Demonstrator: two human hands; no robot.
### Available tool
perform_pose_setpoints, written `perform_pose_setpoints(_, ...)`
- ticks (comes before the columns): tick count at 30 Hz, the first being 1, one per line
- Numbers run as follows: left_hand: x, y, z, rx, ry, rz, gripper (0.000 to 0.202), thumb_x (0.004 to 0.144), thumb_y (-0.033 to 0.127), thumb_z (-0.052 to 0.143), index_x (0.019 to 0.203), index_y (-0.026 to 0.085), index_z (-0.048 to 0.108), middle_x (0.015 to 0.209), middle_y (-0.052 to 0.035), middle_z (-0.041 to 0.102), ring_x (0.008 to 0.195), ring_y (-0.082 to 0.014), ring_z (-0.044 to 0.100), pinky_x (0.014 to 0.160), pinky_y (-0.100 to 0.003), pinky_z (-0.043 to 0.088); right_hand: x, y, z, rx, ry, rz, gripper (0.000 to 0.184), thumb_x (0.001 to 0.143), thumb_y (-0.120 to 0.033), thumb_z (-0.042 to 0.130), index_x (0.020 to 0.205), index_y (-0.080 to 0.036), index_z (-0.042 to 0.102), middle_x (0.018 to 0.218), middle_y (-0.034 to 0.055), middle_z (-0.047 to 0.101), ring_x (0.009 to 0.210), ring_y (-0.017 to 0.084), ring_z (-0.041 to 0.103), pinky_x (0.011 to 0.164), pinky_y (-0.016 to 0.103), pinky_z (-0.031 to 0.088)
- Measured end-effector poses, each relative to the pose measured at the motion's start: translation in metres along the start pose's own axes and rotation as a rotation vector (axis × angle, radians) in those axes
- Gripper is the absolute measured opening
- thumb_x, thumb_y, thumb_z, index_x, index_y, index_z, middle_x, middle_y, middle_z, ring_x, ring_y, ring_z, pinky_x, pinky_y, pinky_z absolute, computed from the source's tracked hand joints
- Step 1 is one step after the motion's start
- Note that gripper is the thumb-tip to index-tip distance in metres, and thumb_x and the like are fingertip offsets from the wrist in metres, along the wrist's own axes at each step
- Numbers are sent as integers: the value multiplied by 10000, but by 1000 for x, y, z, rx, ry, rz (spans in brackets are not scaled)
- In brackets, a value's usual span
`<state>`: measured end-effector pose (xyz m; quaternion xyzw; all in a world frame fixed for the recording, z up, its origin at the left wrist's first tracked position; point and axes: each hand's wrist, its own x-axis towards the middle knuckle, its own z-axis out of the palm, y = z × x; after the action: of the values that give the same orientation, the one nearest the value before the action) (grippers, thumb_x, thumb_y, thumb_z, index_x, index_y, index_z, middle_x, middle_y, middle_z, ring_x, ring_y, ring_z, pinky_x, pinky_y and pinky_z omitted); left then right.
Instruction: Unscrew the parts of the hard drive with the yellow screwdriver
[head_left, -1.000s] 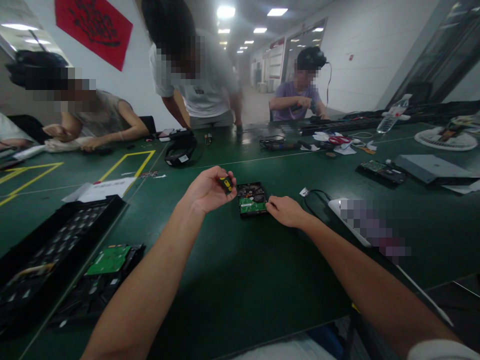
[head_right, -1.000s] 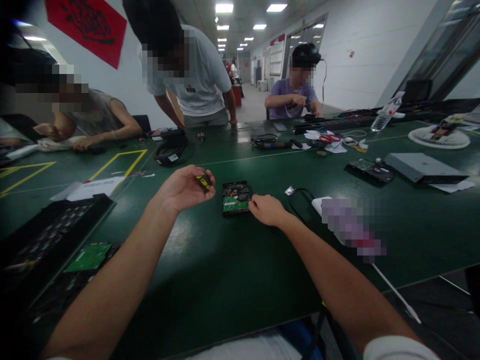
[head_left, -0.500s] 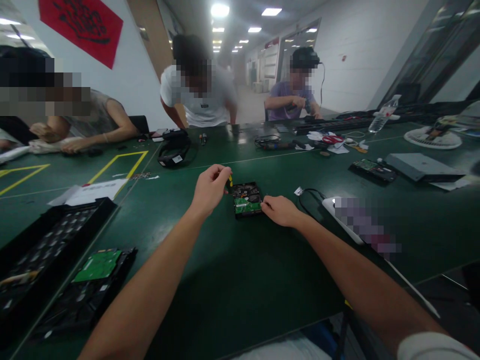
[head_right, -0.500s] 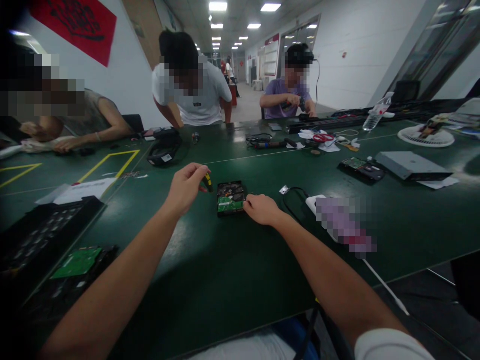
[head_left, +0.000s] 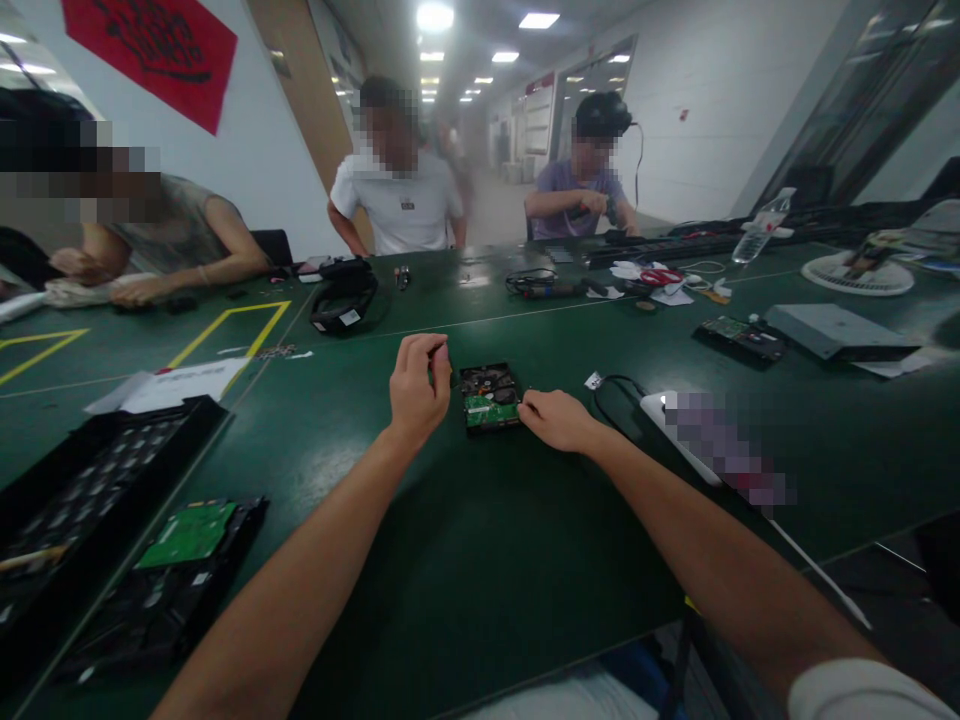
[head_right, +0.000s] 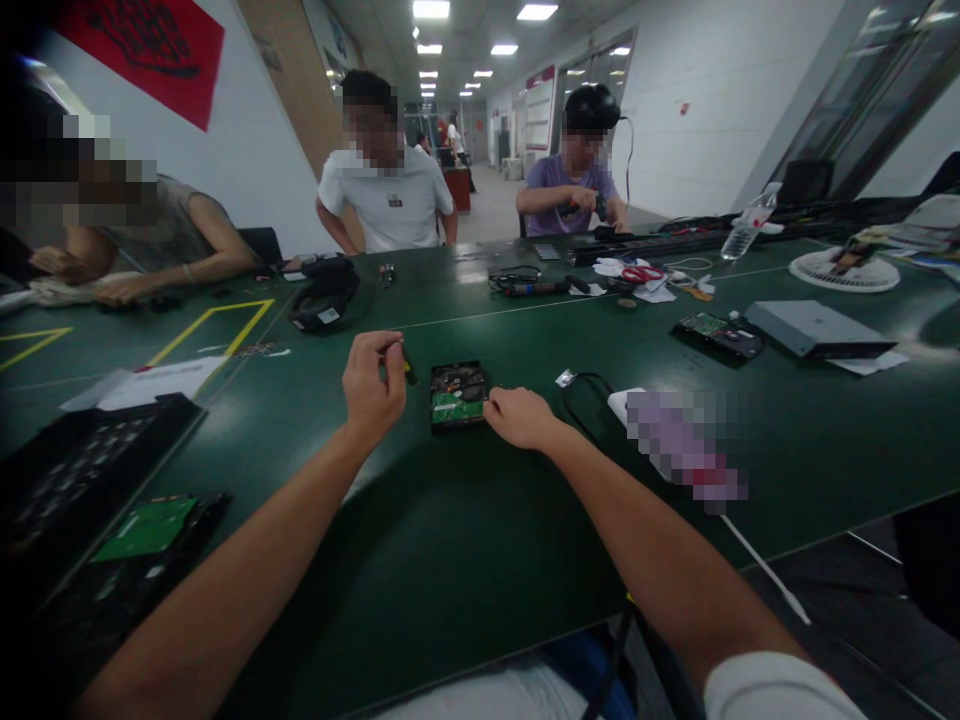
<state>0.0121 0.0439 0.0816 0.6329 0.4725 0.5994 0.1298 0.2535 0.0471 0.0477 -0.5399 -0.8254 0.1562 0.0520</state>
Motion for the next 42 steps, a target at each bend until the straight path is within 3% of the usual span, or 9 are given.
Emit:
perform_pose_setpoints(4, 1, -7, -3, -7, -4, 35, 175, 874, 168, 650, 1026, 236, 701, 1159, -98, 638, 1160, -215, 597, 1048, -298, 453, 1, 0, 1, -38, 12, 15, 360, 1078, -415, 357, 1024, -194, 636, 920, 76, 707, 766, 189, 620, 626, 281, 348)
perform_pose_setpoints(10, -1, -2, -6, -69, -62, -72, 274, 762, 175, 771, 1024, 252, 747, 1125, -107, 644, 1076, -226, 627, 905, -272, 528, 0, -1, 1, -20, 2, 24, 377, 1075, -436, 364, 1036, -193, 650, 954, 79, 716, 768, 189, 625, 618, 279, 349)
perform_pose_setpoints(16, -2, -7, -5, -40, -121, -98, 421, 654, 214, 874, 1052, 270, 748, 1100, -87, 633, 1008, -206, 617, 838, -234, 522, 2, 1, 2, -32, 18, 8, 357, 1073, -417, 369, 1025, -194, 643, 933, 80, 712, 769, 193, 628, 625, 280, 338)
perform_pose_setpoints(22, -1, -5, -4, -114, -97, -211, 384, 693, 182, 833, 1057, 247, 729, 1025, -66, 655, 877, -163, 630, 741, -187, 498, 2, 2, 3, -56, 27, 22, 366, 1071, -428, 371, 1019, -197, 650, 947, 85, 717, 792, 202, 640, 638, 281, 344)
perform_pose_setpoints(34, -15, -7, 6, -86, -32, -133, 547, 829, 226, 728, 1360, 261, 603, 1162, -64, 715, 904, -153, 665, 844, -214, 502, 1, 3, 1, -19, 20, -1, 361, 1069, -424, 372, 986, -196, 639, 910, 76, 709, 740, 184, 618, 610, 276, 337)
perform_pose_setpoints(42, -18, -12, 10, -79, -10, -178, 713, 794, 290, 782, 1448, 295, 499, 1083, -37, 718, 809, -134, 659, 717, -190, 502, 4, 6, 5, -33, 30, -6, 363, 1073, -434, 368, 999, -198, 633, 914, 74, 707, 760, 188, 623, 617, 279, 334)
